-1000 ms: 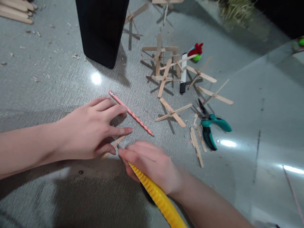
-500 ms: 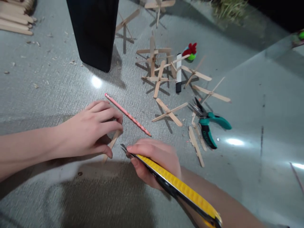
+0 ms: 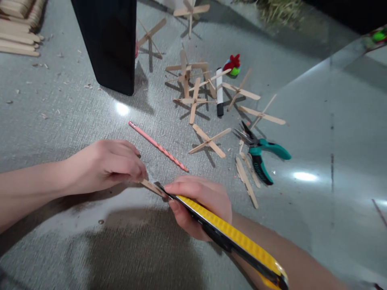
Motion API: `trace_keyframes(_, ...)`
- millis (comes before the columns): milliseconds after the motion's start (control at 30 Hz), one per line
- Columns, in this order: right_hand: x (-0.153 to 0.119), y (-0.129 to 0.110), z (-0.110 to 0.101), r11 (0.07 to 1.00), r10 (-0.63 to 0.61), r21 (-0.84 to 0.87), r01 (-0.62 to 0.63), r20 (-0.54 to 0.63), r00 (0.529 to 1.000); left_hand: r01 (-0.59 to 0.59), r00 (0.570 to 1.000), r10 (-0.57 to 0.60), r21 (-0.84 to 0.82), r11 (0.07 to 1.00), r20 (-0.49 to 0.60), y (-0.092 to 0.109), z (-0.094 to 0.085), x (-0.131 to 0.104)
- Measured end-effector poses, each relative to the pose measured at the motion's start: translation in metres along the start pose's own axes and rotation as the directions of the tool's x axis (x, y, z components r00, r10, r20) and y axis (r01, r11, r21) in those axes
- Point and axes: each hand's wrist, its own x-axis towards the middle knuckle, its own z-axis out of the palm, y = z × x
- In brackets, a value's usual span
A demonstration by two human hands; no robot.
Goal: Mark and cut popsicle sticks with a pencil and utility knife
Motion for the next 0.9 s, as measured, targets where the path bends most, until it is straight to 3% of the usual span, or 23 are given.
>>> trace_keyframes(233, 0.003, -0.004, -0.001, 0.98, 0.077, -0.186, -0.066, 0.055, 0.996, -0.026, 0.998, 0.02, 0.096, 0.995, 0.061, 0.004, -0.003, -0.002)
trace_keyframes(467, 0.006, -0.002, 0.002, 0.984, 0.04, -0.177, -0.02, 0.107, 0.993, -0.02, 1.0, 0.015, 0.333, 0.943, 0.017, 0.004, 0.003, -0.002)
trace_keyframes(633, 0.008, -0.001, 0.006, 0.982, 0.04, -0.186, -0.016, 0.127, 0.991, -0.015, 1.0, 0.019, 0.332, 0.943, -0.008, 0.001, 0.008, 0.001)
trace_keyframes(900, 0.007, -0.001, 0.009, 0.988, 0.015, -0.156, 0.012, 0.167, 0.986, 0.114, 0.994, -0.11, 0.293, 0.949, -0.029, 0.008, 0.01, 0.006)
